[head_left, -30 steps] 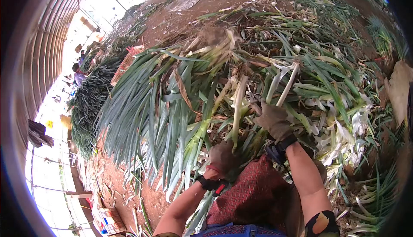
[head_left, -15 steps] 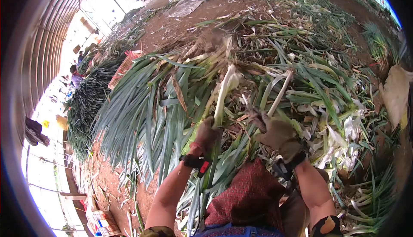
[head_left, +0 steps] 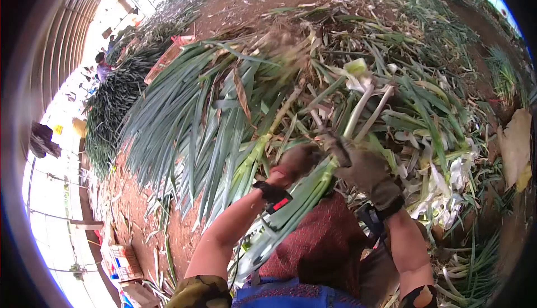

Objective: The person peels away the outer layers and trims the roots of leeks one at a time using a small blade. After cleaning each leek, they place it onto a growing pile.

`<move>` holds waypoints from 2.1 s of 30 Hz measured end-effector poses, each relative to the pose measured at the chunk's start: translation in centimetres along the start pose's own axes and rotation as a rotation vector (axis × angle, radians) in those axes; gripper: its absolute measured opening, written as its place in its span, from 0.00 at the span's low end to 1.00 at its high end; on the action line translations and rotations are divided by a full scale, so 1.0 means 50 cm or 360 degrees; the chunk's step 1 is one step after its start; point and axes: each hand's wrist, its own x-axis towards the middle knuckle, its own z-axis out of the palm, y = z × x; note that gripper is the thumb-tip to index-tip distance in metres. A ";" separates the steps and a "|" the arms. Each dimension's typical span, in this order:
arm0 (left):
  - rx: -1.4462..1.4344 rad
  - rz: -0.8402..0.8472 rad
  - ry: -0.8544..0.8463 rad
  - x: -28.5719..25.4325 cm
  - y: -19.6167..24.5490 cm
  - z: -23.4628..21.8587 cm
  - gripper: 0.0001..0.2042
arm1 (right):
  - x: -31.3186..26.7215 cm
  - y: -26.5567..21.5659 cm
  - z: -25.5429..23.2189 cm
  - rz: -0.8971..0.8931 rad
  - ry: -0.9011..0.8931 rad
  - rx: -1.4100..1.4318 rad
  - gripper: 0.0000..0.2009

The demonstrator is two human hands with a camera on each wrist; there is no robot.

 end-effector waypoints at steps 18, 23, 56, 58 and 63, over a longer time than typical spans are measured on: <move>0.1292 -0.0691 0.0424 -0.073 -0.157 -0.172 0.25 | 0.053 -0.098 0.092 -0.0187 -0.0559 0.0014 0.37; 0.0803 -0.0793 0.0229 -0.079 -0.131 -0.209 0.24 | 0.053 -0.088 0.045 -0.0122 -0.0468 0.0082 0.43; 0.0835 -0.1059 0.0257 -0.100 0.012 -0.140 0.34 | 0.047 -0.070 0.064 -0.0010 -0.0413 -0.0007 0.34; 0.0678 -0.1055 0.0236 -0.096 -0.058 -0.129 0.30 | 0.059 -0.069 0.058 -0.0047 -0.0283 0.0024 0.44; 0.0582 -0.0808 0.0210 -0.104 -0.073 -0.143 0.23 | 0.072 -0.057 0.065 -0.0015 -0.0335 -0.0039 0.43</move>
